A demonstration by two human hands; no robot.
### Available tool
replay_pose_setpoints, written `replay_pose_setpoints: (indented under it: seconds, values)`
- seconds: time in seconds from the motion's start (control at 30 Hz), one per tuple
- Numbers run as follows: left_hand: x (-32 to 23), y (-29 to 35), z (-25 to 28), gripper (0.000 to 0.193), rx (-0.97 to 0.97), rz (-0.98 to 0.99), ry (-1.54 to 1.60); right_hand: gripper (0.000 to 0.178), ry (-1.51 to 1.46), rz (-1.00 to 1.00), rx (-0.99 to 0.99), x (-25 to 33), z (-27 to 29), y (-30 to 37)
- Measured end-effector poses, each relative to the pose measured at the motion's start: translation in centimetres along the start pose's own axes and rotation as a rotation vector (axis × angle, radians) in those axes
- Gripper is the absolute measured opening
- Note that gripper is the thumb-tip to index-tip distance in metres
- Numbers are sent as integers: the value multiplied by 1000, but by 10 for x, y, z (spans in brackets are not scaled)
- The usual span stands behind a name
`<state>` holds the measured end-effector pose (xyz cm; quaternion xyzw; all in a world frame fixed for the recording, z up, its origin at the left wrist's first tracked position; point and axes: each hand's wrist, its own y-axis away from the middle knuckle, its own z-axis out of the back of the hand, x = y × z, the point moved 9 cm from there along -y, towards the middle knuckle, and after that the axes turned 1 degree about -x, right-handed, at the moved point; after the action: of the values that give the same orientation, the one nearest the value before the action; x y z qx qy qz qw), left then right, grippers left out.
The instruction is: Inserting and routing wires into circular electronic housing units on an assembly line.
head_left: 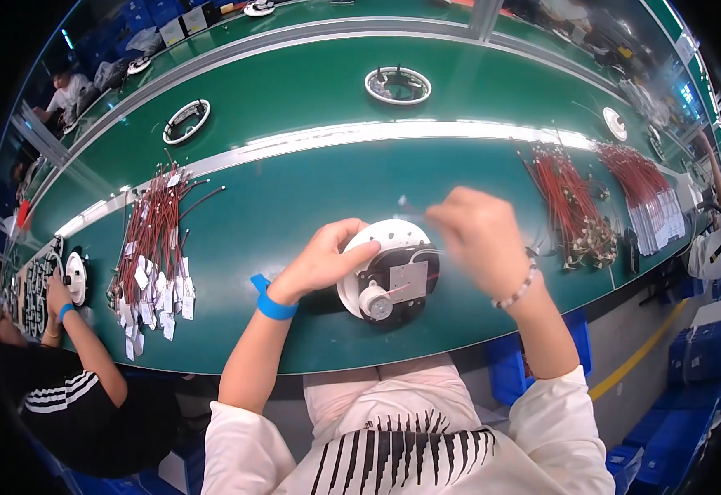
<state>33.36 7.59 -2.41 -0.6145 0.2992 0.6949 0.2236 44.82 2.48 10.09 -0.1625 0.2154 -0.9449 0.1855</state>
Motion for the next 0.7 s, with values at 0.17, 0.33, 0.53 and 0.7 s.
replay_pose_setpoints:
  seconds: [0.17, 0.33, 0.53, 0.7]
  values:
    - [-2, -2, -1, 18, 16, 25, 8, 5, 5, 25, 73, 2, -23, 4]
    - [1, -2, -1, 19, 2, 36, -3, 4, 58, 67, -7, 11, -17, 2]
    - [1, -1, 0, 19, -1, 32, -50, 7, 179, 124, 35, 20, -22, 9]
    - [-1, -2, -3, 20, -18, 6, -32, 8, 228, 130, 60, 28, -24, 9]
